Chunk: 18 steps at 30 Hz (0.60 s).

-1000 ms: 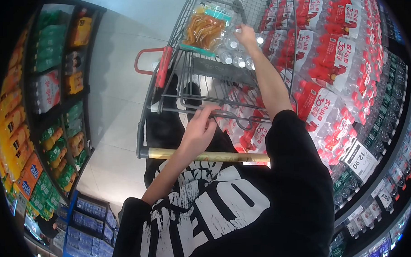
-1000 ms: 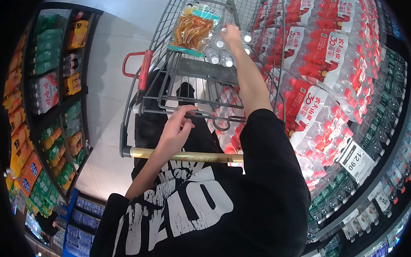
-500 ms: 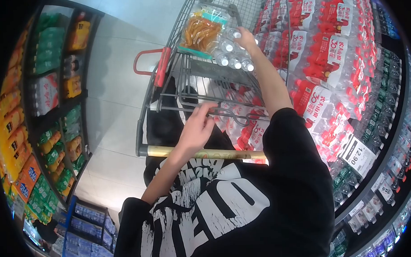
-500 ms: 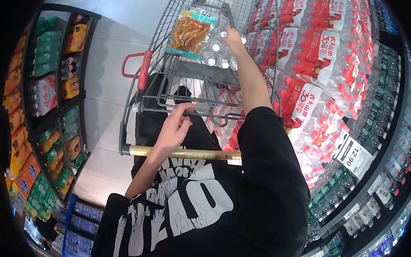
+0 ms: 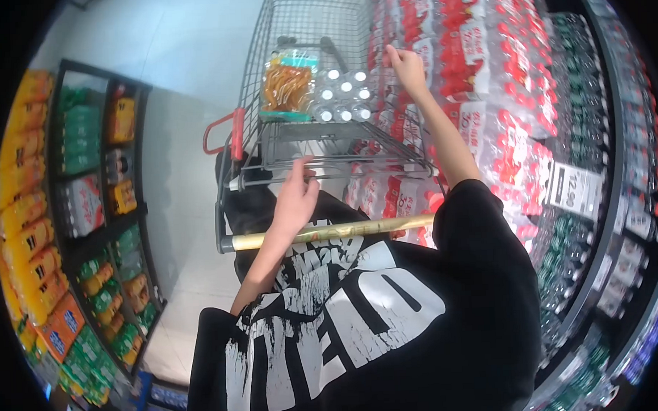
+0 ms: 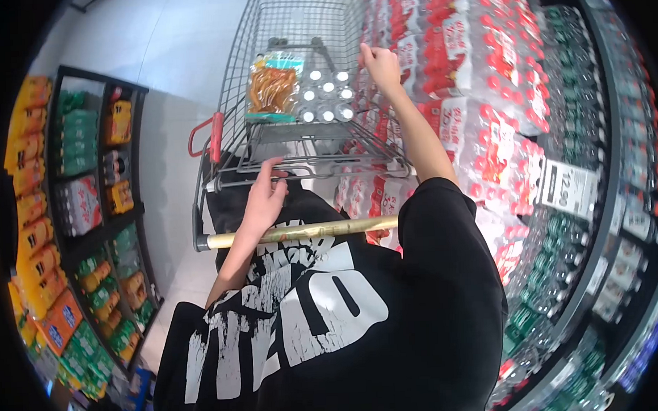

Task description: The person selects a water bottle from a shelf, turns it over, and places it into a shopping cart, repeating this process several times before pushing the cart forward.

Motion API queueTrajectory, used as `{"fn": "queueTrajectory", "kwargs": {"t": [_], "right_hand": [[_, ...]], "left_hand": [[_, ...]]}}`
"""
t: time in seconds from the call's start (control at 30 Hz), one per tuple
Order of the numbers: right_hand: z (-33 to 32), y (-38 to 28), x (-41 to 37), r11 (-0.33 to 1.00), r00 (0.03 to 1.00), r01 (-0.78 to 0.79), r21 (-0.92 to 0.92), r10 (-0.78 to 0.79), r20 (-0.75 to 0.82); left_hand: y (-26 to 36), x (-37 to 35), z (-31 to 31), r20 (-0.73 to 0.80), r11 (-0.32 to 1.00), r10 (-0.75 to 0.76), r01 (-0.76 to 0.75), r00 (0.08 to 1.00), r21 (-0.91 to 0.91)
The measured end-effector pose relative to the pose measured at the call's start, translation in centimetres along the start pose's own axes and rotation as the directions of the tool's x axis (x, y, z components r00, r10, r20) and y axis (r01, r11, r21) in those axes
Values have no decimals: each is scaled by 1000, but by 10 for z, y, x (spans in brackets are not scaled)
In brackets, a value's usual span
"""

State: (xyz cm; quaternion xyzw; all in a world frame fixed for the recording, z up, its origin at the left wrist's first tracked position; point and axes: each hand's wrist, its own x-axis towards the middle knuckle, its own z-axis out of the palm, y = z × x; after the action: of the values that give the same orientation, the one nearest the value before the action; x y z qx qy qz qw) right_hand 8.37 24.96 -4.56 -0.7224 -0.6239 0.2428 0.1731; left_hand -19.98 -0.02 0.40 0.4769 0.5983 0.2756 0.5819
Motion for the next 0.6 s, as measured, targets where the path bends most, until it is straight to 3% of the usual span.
{"fn": "queueTrajectory", "kwargs": {"t": [0.03, 0.07, 0.13, 0.17, 0.2, 0.27, 0.3, 0.33, 0.4, 0.43, 0.5, 0.53, 0.57, 0.6], "right_hand": [[-7, -2, -9, 947, 922, 317, 54, -294, -253], [-24, 0, -16, 950, 916, 309, 47, -284, -282], [-69, -24, -40, 965, 974, 158, 208, -118, -196], [-84, -15, -43, 919, 972, 170, 357, -97, -212], [-107, -24, -60, 889, 978, 86, 450, 12, -210], [-153, -29, -92, 937, 965, 10, 348, 81, -248], [-162, -18, -106, 861, 957, 121, 493, 31, -288], [-173, -15, -127, 859, 947, 124, 496, 46, -317], [-195, -14, -170, 971, 836, 200, 133, -98, -540], [-208, -8, -186, 971, 818, 200, 128, -94, -567], [-228, 17, -224, 985, 809, -106, 134, 164, -565], [-229, 23, -245, 943, 755, 139, 301, 96, -648], [-226, 34, -258, 927, 675, 240, 288, 53, -736], [-228, 27, -280, 909, 576, 338, 242, 3, -817]], "left_hand": [[-3, 3, 0, -24, 998, 34, -32, 999, 59], [-6, 4, 1, -45, 993, 48, -42, 998, 112], [-2, 5, -2, -36, 995, 47, -43, 998, 95], [1, 3, -3, -37, 989, 68, -63, 997, 134], [5, 3, -4, -22, 985, 93, -88, 995, 151], [11, -1, -4, -23, 974, 148, -142, 989, 177], [17, -5, -3, -39, 969, 213, -206, 976, 135], [18, -7, -1, -15, 962, 234, -230, 972, 147], [13, -5, 2, -11, 924, 380, -379, 925, 45], [12, -6, 1, 26, 906, 419, -420, 908, 60], [11, -5, -1, 104, 877, 450, -461, 887, 134], [10, -9, -4, 168, 854, 453, -480, 876, 200], [5, 0, 0, 207, 765, 554, -591, 806, 255], [9, -8, -4, 231, 757, 566, -610, 791, 234]]}}
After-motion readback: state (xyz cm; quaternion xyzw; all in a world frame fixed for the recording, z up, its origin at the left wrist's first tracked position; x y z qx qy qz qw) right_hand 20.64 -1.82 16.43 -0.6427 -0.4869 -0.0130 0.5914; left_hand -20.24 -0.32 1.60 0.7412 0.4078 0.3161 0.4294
